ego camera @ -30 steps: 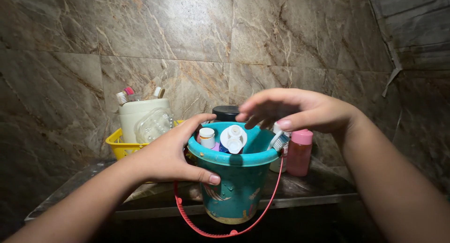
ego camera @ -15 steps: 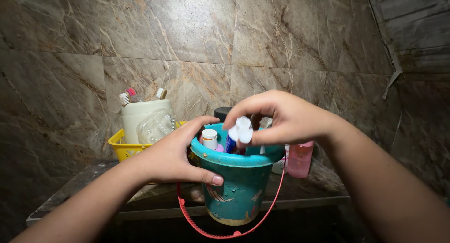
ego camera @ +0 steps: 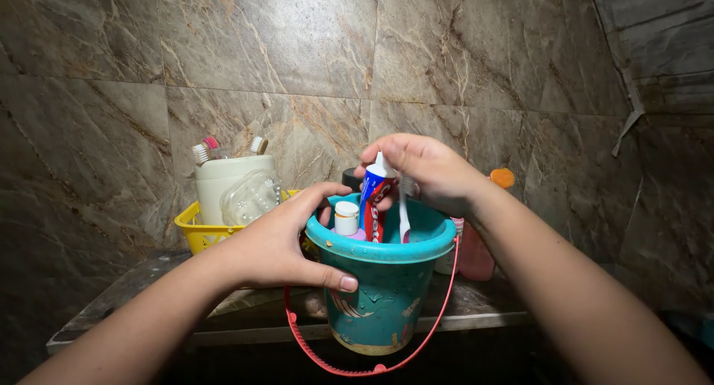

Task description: The person organizes bathroom items by moving bottles, toothbrushes, and other toiletries between shelves and baskets. They place items into a bucket and rearrange them on a shelf.

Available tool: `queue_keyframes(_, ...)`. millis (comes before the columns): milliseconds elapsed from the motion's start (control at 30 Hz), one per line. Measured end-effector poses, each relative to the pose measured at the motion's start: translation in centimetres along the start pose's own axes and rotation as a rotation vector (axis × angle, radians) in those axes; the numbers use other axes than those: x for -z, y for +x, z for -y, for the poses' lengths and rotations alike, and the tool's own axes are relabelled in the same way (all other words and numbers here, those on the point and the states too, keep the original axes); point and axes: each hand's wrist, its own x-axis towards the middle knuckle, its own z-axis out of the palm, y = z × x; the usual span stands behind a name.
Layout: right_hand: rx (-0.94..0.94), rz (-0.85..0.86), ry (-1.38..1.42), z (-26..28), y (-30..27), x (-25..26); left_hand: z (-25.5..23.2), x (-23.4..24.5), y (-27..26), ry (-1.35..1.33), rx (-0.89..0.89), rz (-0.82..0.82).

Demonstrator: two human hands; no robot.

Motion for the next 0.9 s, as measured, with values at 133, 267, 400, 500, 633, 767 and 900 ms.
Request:
queue_keyframes(133,-0.075,-0.134,0.045,0.6,0.4,-0.4,0.0,0.0,-0.1,-0.002,-0.004,-0.003)
queue_keyframes(267,-0.132,-0.129,0.114,1.1,0.0,0.3,-0.1,0.0,-0.2,0.016,0.013,0.001)
queue_keyframes(400,-0.199,-0.107,0.130,0.7,0.4,1.2,0.0,0.2,-0.1,0.027,-0.007,0.006)
queue_keyframes(500,-0.233,-0.104,0.150,0.3,0.5,1.8,0.0,0.2,-0.1,0.020,-0.016,0.006)
queue_keyframes(633,-0.222,-0.101,0.141,0.5,0.5,1.7,0.1,0.2,-0.2,0.020,-0.004,0.001)
queue_keyframes(767,-0.125,-0.040,0.109,1.5,0.1,0.1,0.1,0.1,-0.2,0.006,-0.024,0.002)
queue_keyframes(900,-0.080,-0.045,0.072,3.0,0.1,0.0,0.0,0.2,-0.2,0.004,-0.027,0.000)
